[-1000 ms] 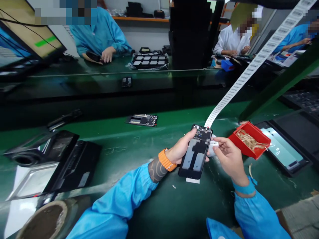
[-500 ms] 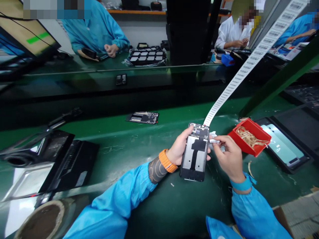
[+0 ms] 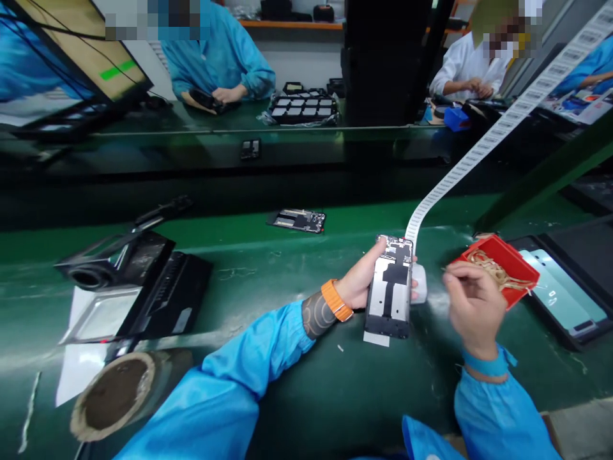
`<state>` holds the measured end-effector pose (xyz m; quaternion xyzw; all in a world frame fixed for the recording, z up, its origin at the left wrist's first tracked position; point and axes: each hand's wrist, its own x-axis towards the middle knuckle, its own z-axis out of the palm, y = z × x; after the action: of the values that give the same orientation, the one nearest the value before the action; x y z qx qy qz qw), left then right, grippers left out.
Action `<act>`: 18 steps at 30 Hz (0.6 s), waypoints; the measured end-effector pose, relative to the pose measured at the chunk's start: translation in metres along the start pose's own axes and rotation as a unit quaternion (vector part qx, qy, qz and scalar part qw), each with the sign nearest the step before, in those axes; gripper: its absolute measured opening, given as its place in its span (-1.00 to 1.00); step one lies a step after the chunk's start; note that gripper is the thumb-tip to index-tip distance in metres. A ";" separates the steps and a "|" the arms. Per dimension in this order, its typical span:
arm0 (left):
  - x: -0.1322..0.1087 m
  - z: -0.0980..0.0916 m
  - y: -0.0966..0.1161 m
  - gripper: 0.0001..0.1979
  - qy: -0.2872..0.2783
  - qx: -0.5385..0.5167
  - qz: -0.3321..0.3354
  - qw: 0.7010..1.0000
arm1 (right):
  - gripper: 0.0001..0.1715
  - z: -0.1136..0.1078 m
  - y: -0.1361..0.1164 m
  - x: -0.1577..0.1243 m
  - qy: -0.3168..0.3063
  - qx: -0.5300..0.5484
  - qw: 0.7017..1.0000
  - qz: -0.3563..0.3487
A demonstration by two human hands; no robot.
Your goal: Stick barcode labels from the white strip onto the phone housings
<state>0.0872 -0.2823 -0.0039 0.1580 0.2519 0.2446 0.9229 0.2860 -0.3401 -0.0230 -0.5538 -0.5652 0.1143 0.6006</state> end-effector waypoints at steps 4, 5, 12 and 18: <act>-0.001 -0.008 -0.006 -0.71 0.119 0.084 0.036 0.989 | -0.84 -0.015 -0.012 0.019 0.048 0.195 0.968 0.150; -0.002 -0.009 -0.007 -0.76 0.140 0.086 0.054 0.985 | -0.83 -0.016 -0.018 0.024 0.032 0.232 0.957 0.171; 0.000 -0.009 0.006 -0.46 0.121 -0.051 0.155 0.979 | -0.82 0.022 -0.059 0.014 -0.223 0.351 0.860 0.297; 0.016 0.007 0.015 -0.52 0.009 -0.120 0.231 0.965 | -0.82 0.044 -0.064 -0.016 -0.315 0.275 0.870 0.260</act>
<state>0.0977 -0.2626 0.0015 0.0974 0.1852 0.4810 0.8514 0.2137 -0.3512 0.0082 -0.4281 -0.5054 0.5855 0.4674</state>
